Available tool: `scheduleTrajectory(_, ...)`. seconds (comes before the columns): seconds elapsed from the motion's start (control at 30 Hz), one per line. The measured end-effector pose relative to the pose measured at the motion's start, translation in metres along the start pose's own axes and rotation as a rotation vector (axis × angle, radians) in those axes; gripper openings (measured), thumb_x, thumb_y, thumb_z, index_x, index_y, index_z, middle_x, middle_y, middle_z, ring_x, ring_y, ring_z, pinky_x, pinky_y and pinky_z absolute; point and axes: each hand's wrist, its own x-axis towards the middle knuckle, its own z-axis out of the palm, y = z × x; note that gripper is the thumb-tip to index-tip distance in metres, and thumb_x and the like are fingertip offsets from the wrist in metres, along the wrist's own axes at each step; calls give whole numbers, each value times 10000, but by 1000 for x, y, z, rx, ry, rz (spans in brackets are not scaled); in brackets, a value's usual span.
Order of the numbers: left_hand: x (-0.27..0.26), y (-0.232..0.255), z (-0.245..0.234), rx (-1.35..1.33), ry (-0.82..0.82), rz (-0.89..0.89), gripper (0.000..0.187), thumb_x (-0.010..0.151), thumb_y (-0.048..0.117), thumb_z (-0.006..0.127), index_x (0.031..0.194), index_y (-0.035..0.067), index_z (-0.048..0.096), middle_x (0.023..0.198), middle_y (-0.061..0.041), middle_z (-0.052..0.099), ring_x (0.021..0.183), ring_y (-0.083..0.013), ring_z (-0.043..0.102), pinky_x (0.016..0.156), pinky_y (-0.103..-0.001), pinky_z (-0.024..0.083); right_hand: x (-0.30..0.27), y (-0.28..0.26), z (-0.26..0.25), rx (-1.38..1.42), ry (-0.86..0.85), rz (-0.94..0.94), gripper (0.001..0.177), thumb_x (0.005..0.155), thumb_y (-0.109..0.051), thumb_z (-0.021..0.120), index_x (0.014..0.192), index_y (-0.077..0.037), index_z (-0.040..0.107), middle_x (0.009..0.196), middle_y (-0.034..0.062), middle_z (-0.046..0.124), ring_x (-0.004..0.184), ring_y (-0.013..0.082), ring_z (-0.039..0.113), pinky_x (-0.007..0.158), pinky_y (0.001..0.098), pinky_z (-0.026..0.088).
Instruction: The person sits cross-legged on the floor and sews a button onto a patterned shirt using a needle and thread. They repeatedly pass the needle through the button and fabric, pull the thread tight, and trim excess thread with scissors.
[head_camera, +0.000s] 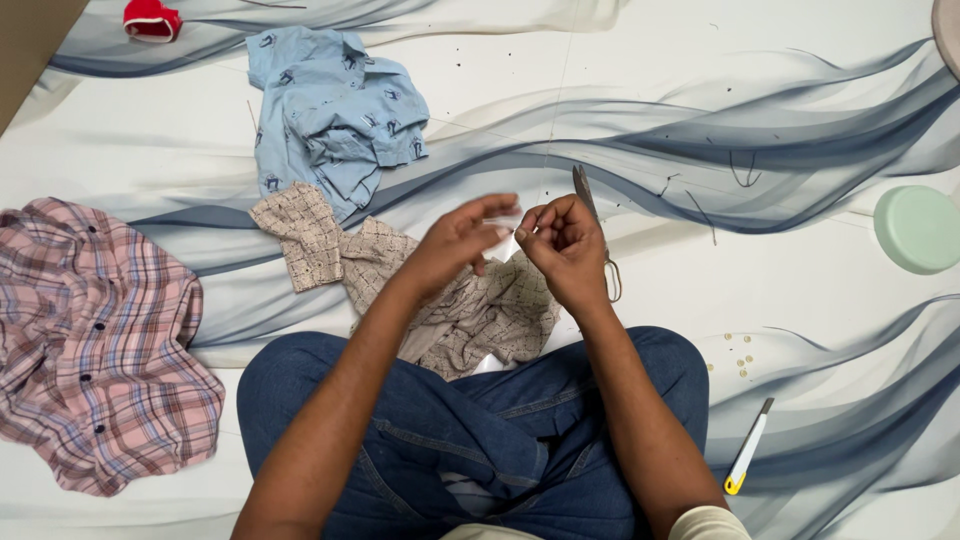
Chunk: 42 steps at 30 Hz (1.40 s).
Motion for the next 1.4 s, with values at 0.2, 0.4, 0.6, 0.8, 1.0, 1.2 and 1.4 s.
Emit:
scheduleTrajectory(0.2, 3, -16, 8, 94, 7, 221, 129, 955, 147, 745, 1004, 28, 735, 864, -9, 709, 774, -62, 618, 706, -225, 514, 3, -1, -6, 8, -7, 8, 257, 897, 73, 713, 987, -71, 520, 939, 40, 685, 696, 2, 478, 625, 165, 425)
scheduleTrajectory(0.4, 6, -20, 1, 24, 81, 236, 118, 944, 162, 733, 949, 45, 723, 835, 9, 714, 750, -56, 612, 696, -220, 512, 8, -15, -13, -53, 47, 17, 117, 974, -15, 654, 1088, -35, 673, 992, 16, 737, 767, 39, 607, 665, 190, 508)
scheduleTrajectory(0.6, 5, -19, 0, 29, 21, 234, 111, 953, 155, 725, 927, 47, 718, 800, 17, 677, 725, -56, 584, 670, -223, 494, -1, -34, -4, -457, -4, -253, 180, 920, -41, 755, 1095, -72, 777, 995, 8, 654, 696, 53, 524, 586, 216, 436)
scheduleTrajectory(0.8, 4, -17, 0, 2, -55, 246, 115, 963, 149, 718, 918, 43, 708, 818, 26, 676, 748, -43, 584, 685, -210, 488, -3, -45, -1, -639, -106, -266, 167, 918, -71, 786, 1083, -93, 802, 929, 14, 683, 694, 73, 545, 591, 241, 449)
scheduleTrajectory(1.0, 1, -11, 6, 244, 100, 191, 124, 931, 171, 746, 889, 56, 723, 739, 37, 663, 626, -32, 532, 563, -213, 438, 0, -26, -11, -636, -214, -145, 106, 1018, -124, 672, 1001, -21, 692, 902, 23, 591, 737, 92, 542, 651, 255, 468)
scheduleTrajectory(1.2, 0, -4, 9, 304, 217, 255, 113, 943, 157, 739, 910, 49, 740, 750, 9, 655, 629, -45, 519, 566, -221, 427, 6, 1, -28, 367, -189, 515, 137, 1030, -190, 669, 1023, -56, 695, 800, -23, 581, 656, 65, 486, 573, 211, 379)
scheduleTrajectory(1.4, -9, -3, 17, 424, 133, 428, 114, 937, 142, 729, 939, 29, 740, 821, -6, 693, 686, -37, 605, 597, -214, 485, 1, 1, -1, -230, 121, 19, 132, 970, -156, 740, 1066, -81, 790, 912, -11, 649, 719, 86, 558, 620, 237, 460)
